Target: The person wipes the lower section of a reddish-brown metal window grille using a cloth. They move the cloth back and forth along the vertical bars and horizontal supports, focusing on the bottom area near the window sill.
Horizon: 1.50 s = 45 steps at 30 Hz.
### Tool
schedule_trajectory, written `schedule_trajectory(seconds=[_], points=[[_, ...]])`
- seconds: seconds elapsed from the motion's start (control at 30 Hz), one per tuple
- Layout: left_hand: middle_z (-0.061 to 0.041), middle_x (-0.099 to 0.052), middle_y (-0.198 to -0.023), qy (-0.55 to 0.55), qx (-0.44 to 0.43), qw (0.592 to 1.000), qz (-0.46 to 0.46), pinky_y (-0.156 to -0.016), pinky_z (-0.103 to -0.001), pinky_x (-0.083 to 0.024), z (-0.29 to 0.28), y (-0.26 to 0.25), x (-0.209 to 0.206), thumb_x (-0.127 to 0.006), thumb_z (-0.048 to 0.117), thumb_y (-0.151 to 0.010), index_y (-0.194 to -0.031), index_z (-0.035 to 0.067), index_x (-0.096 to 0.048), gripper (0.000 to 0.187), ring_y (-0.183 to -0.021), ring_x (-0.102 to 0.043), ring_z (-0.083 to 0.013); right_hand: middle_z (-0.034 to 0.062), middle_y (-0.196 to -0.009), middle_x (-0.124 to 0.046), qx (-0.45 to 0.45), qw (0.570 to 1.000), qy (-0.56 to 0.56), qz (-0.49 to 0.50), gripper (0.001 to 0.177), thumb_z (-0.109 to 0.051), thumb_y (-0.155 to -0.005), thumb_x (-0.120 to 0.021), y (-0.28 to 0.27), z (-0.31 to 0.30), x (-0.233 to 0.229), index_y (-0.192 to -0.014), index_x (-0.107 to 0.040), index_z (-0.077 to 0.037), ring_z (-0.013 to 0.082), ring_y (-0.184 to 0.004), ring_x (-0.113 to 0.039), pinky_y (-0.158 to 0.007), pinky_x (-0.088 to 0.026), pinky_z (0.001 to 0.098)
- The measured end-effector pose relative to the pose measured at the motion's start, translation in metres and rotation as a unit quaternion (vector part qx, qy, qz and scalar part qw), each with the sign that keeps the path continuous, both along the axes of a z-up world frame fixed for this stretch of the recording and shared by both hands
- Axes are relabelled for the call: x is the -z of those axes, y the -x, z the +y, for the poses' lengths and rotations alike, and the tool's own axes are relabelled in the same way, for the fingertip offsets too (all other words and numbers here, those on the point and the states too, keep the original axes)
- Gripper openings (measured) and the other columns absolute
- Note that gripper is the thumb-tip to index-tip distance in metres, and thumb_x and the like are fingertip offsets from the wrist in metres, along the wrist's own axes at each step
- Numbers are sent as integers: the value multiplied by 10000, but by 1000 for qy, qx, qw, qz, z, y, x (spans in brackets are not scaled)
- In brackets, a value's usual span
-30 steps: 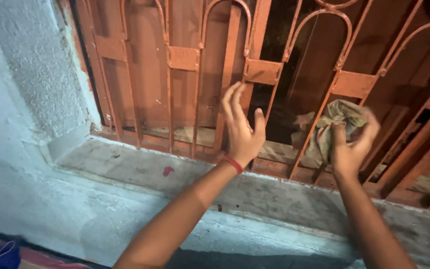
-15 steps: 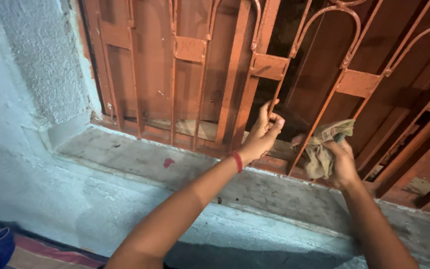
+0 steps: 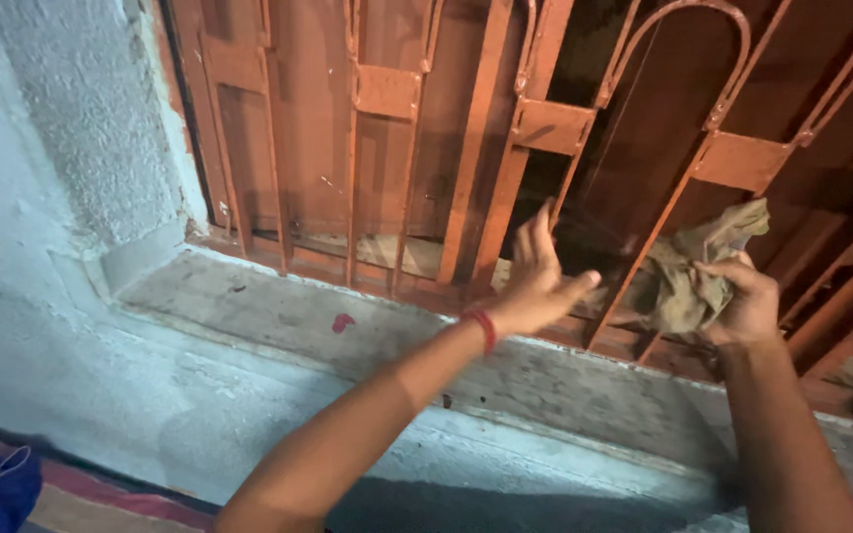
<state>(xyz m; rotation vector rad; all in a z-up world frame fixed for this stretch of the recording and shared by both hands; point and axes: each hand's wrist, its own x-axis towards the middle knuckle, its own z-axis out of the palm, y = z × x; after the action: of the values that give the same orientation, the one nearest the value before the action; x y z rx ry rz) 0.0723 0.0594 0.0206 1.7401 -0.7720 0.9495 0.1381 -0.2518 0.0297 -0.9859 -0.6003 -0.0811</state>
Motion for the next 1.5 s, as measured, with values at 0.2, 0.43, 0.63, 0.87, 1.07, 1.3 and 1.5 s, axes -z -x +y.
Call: schedule_trajectory(seconds=[0.2, 0.43, 0.63, 0.87, 1.07, 1.3, 1.5], points=[[-241, -160, -1662, -69, -179, 979, -70, -1267, -646, -173, -33, 77, 3, -804, 313, -816, -1551, 17, -275, 952, -1574, -54, -540, 131, -1207, -686, 35, 999, -4, -22, 409, -69, -919, -545, 19, 23, -2, -1320, -592, -10, 270, -1086, -679, -990, -547, 403], [-92, -213, -1713, -223, -183, 945, -151, -1339, -566, -197, -44, 65, -10, -728, 225, -860, -1584, 281, -268, 860, -1630, -167, -334, 124, -1339, -643, 34, 999, -25, -15, 513, -119, -935, -532, 45, 39, -14, -1439, -539, -29, 267, -1205, -628, -1088, -494, 397], [-115, -477, -1571, -282, -257, 864, -330, -1341, -450, -273, -55, 31, -2, -605, 32, -1059, -1587, 252, -387, 613, -1612, -302, -275, 108, -1476, -545, 0, 997, -17, -71, 731, -115, -908, -480, 63, 47, -21, -1634, -397, -124, 263, -1318, -557, -1147, -445, 390], [-140, -657, -1213, -162, -124, 941, -270, -1064, -390, -537, -68, 23, -21, -652, 131, -1034, -1396, 96, -511, 390, -1169, -683, -304, 133, -1422, -496, 338, 892, 191, -231, 654, -115, -1047, -457, 68, 66, -4, -1666, -246, -120, 248, -1275, -505, -1189, -412, 392], [-135, -714, -1080, 34, 91, 995, -25, -830, -426, -633, -73, 53, -37, -666, 140, -920, -1254, 70, -534, 366, -970, -757, -319, 274, -1537, -229, 493, 632, 352, -482, 806, -96, -812, -681, 91, 72, -1, -1537, -340, -9, 455, -1431, -335, -1182, -350, 511], [-99, -697, -1166, -61, 94, 988, -102, -886, -392, -604, -46, 46, -62, -689, 157, -958, -1298, 113, -500, 391, -1077, -715, -279, 182, -1527, -348, 551, 710, 246, -363, 710, -64, -990, -680, 53, 67, 15, -1573, -282, 18, 310, -1439, -443, -1201, -417, 440], [-167, -511, -1298, 107, -96, 976, -166, -1127, -449, -462, 2, 57, -63, -618, 80, -945, -1341, 95, -477, 420, -1282, -531, -335, 191, -1545, -443, 489, 801, 202, -281, 711, -242, -1133, -692, 45, 71, -21, -1615, -214, -29, 312, -1458, -485, -1241, -441, 453]])
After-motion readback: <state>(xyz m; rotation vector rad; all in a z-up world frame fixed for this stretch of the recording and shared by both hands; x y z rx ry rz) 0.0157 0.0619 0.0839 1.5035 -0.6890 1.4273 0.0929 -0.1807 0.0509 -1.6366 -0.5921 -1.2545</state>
